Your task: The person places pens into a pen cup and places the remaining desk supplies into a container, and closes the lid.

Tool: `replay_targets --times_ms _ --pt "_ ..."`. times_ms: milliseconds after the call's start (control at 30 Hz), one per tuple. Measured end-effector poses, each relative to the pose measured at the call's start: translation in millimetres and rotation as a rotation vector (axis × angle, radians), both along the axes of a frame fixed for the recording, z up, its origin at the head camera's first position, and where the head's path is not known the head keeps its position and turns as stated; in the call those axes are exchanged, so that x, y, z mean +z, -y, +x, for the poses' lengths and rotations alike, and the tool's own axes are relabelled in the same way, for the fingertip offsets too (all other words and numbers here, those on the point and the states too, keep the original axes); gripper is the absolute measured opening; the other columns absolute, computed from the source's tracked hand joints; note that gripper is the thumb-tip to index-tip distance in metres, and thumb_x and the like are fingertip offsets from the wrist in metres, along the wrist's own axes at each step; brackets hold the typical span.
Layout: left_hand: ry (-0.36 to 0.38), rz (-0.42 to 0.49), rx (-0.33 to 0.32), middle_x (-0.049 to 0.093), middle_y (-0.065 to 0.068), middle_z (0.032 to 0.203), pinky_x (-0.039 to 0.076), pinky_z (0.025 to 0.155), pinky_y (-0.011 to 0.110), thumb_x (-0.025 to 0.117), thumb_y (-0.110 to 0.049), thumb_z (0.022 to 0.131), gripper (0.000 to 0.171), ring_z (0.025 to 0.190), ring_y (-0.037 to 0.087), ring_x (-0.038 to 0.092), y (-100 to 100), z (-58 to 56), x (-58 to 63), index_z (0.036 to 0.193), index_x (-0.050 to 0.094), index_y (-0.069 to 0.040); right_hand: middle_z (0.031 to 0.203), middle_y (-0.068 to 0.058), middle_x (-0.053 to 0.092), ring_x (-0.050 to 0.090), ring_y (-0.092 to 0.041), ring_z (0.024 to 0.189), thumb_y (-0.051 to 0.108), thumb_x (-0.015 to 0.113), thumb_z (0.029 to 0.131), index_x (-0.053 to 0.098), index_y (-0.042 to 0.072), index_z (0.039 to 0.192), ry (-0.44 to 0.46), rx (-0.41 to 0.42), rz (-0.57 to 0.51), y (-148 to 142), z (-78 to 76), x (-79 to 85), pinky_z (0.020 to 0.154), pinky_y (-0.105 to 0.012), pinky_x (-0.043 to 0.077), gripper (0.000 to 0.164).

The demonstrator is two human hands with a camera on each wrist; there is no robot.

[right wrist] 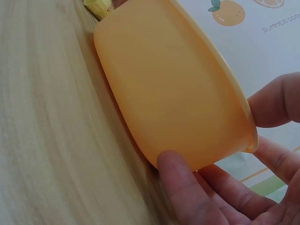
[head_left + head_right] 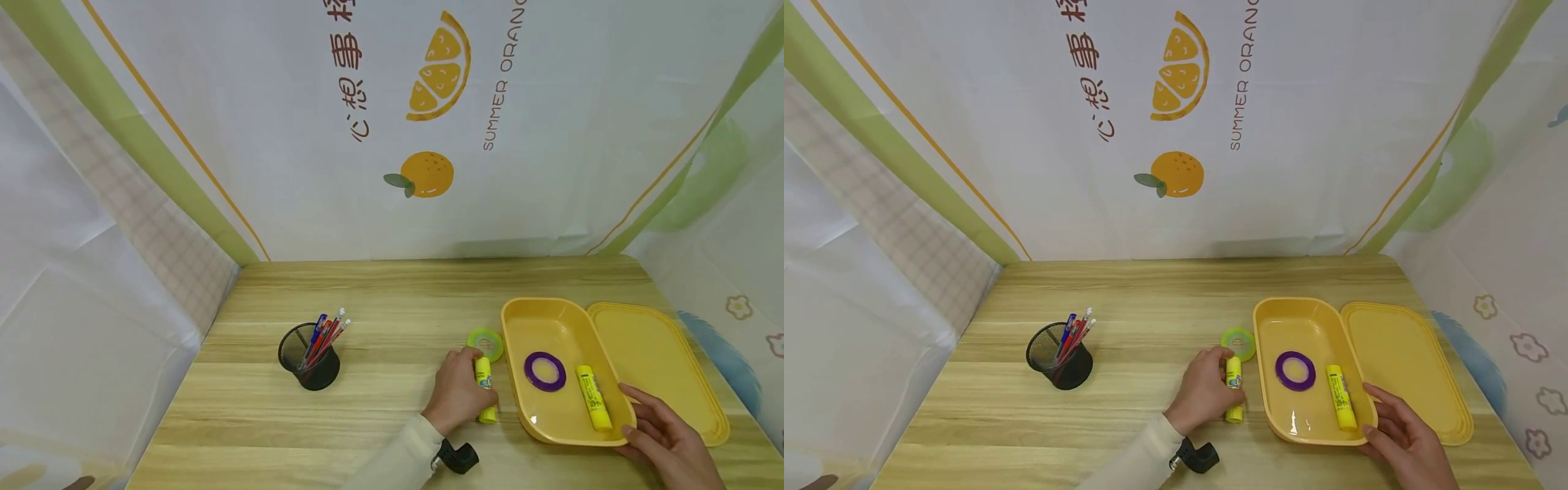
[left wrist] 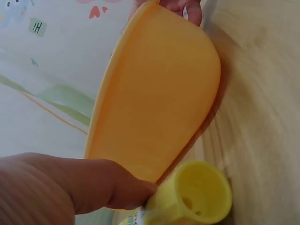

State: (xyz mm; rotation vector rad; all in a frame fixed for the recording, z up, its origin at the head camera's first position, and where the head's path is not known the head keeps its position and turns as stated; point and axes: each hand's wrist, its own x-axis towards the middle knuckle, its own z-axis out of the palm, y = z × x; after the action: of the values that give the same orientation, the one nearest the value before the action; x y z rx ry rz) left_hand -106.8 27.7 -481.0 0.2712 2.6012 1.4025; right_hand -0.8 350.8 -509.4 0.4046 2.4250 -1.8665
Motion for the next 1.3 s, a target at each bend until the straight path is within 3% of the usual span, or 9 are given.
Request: replay_targets --times_ms 167,433,700,967,1300 --pt "-0.026 -0.061 -0.046 0.066 0.002 0.092 0.049 0.061 0.018 0.087 -0.009 0.066 0.074 0.080 0.007 0.054 1.6 -2.2 3.0 0.136 0.067 -0.001 0.101 0.016 0.068 0.071 -0.003 0.089 0.001 0.067 0.102 0.054 0.030 0.153 -0.022 0.005 -0.029 -0.1 0.8 1.1 0.068 -0.034 0.066 0.060" --pt "0.015 -0.051 -0.089 0.064 0.000 0.090 0.049 0.057 0.020 0.089 -0.009 0.067 0.071 0.080 0.007 0.053 5.7 -5.2 2.7 0.135 0.068 -0.004 0.102 0.017 0.067 0.071 -0.003 0.090 0.004 0.067 0.103 0.051 0.027 0.156 -0.019 0.014 -0.005 -0.3 1.1 -1.0 0.069 -0.036 0.066 0.060" --pt "0.082 0.043 -0.085 0.067 0.001 0.101 0.052 0.063 0.020 0.087 -0.005 0.069 0.068 0.081 0.006 0.057 9.6 -7.0 2.1 0.133 0.066 -0.008 0.104 0.015 0.069 0.072 -0.004 0.091 0.002 0.067 0.103 0.048 0.021 0.158 -0.048 0.023 -0.029 -1.3 1.4 -3.8 0.069 -0.037 0.066 0.061" --pt "0.148 0.083 -0.087 0.068 0.002 0.107 0.055 0.065 0.022 0.088 -0.008 0.075 0.064 0.081 0.008 0.061 15.3 -11.3 5.1 0.135 0.066 -0.011 0.102 0.016 0.068 0.072 -0.003 0.090 0.004 0.068 0.102 0.049 0.025 0.157 -0.010 0.001 -0.022 -0.3 1.5 -2.3 0.069 -0.036 0.066 0.062" --pt "0.141 0.104 -0.094 0.065 0.000 0.108 0.054 0.065 0.022 0.088 -0.013 0.078 0.064 0.085 0.009 0.059 18.0 -13.3 12.2 0.138 0.065 -0.013 0.104 0.014 0.069 0.072 -0.005 0.090 0.001 0.067 0.102 0.049 0.022 0.157 -0.056 0.015 -0.050 0.5 1.0 -1.7 0.069 -0.037 0.066 0.062"
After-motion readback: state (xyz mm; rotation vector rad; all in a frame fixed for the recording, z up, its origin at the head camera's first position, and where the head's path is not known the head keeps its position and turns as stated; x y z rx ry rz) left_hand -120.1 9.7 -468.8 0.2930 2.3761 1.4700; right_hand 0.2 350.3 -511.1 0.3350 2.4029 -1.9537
